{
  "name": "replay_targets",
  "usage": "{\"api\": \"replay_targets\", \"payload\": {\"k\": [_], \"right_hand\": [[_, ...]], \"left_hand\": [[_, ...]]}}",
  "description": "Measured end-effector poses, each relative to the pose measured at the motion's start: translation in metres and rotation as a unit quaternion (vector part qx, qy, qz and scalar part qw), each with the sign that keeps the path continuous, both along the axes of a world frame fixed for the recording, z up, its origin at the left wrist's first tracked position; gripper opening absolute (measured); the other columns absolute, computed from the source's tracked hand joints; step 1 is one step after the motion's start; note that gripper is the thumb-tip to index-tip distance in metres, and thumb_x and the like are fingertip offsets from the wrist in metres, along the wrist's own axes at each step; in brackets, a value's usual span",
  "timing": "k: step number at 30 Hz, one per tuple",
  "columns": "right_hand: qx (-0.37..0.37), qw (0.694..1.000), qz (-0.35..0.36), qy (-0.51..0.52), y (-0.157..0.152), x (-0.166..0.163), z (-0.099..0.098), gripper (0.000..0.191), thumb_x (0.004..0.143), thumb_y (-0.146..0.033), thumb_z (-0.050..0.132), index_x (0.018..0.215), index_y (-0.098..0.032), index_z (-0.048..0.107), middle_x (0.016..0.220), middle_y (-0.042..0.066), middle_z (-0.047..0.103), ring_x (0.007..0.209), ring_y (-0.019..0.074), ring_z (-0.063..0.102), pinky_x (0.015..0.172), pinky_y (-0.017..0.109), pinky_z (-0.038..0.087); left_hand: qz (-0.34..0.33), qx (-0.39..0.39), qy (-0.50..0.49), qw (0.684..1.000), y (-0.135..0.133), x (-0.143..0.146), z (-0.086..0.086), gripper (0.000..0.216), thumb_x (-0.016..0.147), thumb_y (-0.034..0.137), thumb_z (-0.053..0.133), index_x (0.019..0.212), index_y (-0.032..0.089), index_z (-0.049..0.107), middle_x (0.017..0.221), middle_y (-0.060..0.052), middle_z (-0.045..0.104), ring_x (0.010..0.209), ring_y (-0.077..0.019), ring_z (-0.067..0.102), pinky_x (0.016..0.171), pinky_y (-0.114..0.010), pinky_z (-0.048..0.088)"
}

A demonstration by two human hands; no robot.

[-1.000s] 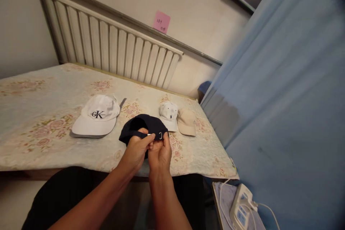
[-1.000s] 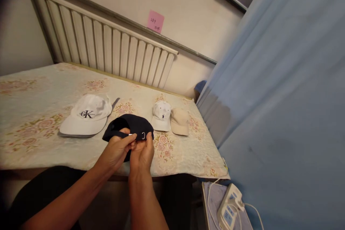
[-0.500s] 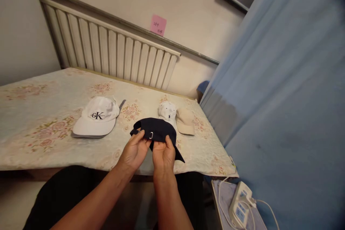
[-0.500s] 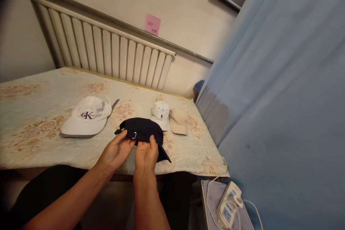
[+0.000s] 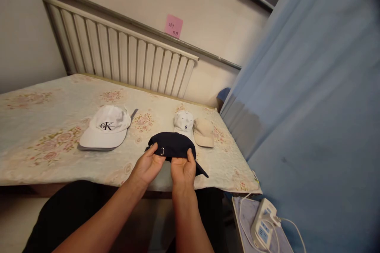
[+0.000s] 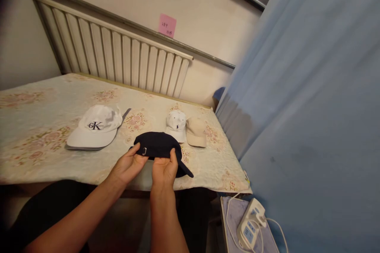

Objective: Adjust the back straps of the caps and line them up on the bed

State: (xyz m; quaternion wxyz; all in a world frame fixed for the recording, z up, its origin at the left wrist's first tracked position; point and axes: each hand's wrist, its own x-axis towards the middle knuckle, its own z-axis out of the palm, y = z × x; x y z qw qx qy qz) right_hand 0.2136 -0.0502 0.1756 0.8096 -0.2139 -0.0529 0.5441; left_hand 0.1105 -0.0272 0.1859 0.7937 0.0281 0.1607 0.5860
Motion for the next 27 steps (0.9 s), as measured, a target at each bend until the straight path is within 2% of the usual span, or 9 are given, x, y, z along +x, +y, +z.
{"api": "replay_targets", "payload": {"k": [6, 11, 13, 15, 17, 19, 23, 27], "right_hand": [[-0.012, 1.000, -0.022, 0.007, 0.002, 0.008, -0.004, 0.025, 0.092, -0.024, 0.047, 0.102, -0.015, 0.067, 0.098, 0.006, 0.075, 0.105, 0.0150, 0.066, 0.107, 0.037, 0.043], [-0.013, 1.000, -0.021, 0.008, 0.002, 0.005, -0.004, 0.023, 0.091, -0.023, 0.048, 0.097, -0.015, 0.068, 0.097, 0.006, 0.076, 0.106, 0.0151, 0.066, 0.106, 0.037, 0.043], [-0.005, 1.000, -0.012, 0.001, 0.002, 0.004, -0.003, 0.026, 0.092, -0.025, 0.045, 0.096, -0.015, 0.068, 0.096, 0.007, 0.076, 0.106, 0.0155, 0.066, 0.107, 0.038, 0.042], [0.013, 1.000, 0.014, -0.014, 0.001, 0.003, -0.002, 0.030, 0.093, -0.028, 0.042, 0.097, -0.014, 0.068, 0.095, 0.007, 0.076, 0.106, 0.0161, 0.066, 0.108, 0.040, 0.040], [0.023, 0.998, 0.046, -0.025, 0.000, -0.001, -0.003, 0.034, 0.094, -0.032, 0.040, 0.099, -0.013, 0.068, 0.095, 0.008, 0.076, 0.106, 0.0173, 0.066, 0.109, 0.042, 0.039], [0.016, 0.998, 0.062, -0.028, -0.001, -0.005, -0.004, 0.035, 0.095, -0.033, 0.039, 0.100, -0.013, 0.067, 0.094, 0.008, 0.076, 0.106, 0.0181, 0.066, 0.109, 0.044, 0.039], [0.001, 0.999, 0.048, -0.024, -0.001, -0.009, -0.007, 0.029, 0.093, -0.028, 0.042, 0.101, -0.013, 0.066, 0.095, 0.008, 0.075, 0.107, 0.0169, 0.065, 0.109, 0.041, 0.039], [-0.013, 1.000, 0.023, -0.014, 0.003, -0.003, -0.012, 0.024, 0.090, -0.025, 0.047, 0.100, -0.014, 0.066, 0.098, 0.008, 0.074, 0.107, 0.0169, 0.065, 0.108, 0.042, 0.040]], "left_hand": [[-0.008, -0.024, -0.024, 0.999, 0.008, -0.013, -0.005, 0.036, 0.099, 0.015, 0.034, 0.129, 0.009, 0.054, 0.094, -0.011, 0.075, 0.088, -0.0173, 0.072, 0.086, -0.030, 0.057], [-0.004, 0.034, -0.071, 0.997, 0.002, -0.012, -0.010, 0.039, 0.100, 0.029, 0.034, 0.128, 0.011, 0.054, 0.101, -0.012, 0.074, 0.100, -0.0195, 0.069, 0.095, -0.036, 0.052], [-0.025, 0.064, -0.067, 0.995, -0.007, -0.006, -0.017, 0.042, 0.099, 0.036, 0.035, 0.129, 0.014, 0.055, 0.108, -0.012, 0.072, 0.106, -0.0218, 0.066, 0.099, -0.041, 0.049], [-0.073, 0.077, -0.046, 0.993, -0.016, 0.001, -0.025, 0.041, 0.099, 0.037, 0.036, 0.128, 0.017, 0.056, 0.111, -0.012, 0.071, 0.109, -0.0227, 0.064, 0.102, -0.042, 0.046], [-0.123, 0.075, -0.026, 0.989, -0.022, 0.007, -0.029, 0.041, 0.099, 0.035, 0.036, 0.126, 0.015, 0.058, 0.106, -0.012, 0.072, 0.109, -0.0220, 0.064, 0.103, -0.040, 0.045], [-0.140, 0.072, -0.014, 0.987, -0.023, 0.011, -0.029, 0.042, 0.099, 0.036, 0.037, 0.125, 0.013, 0.059, 0.103, -0.013, 0.073, 0.110, -0.0224, 0.063, 0.103, -0.039, 0.044], [-0.116, 0.053, 0.010, 0.992, -0.017, 0.010, -0.018, 0.043, 0.097, 0.037, 0.040, 0.127, 0.011, 0.057, 0.104, -0.015, 0.072, 0.106, -0.0242, 0.065, 0.100, -0.040, 0.047], [-0.074, 0.017, 0.024, 0.997, -0.011, 0.005, -0.015, 0.038, 0.099, 0.031, 0.038, 0.127, 0.012, 0.056, 0.104, -0.014, 0.072, 0.100, -0.0211, 0.068, 0.097, -0.037, 0.050]]}}
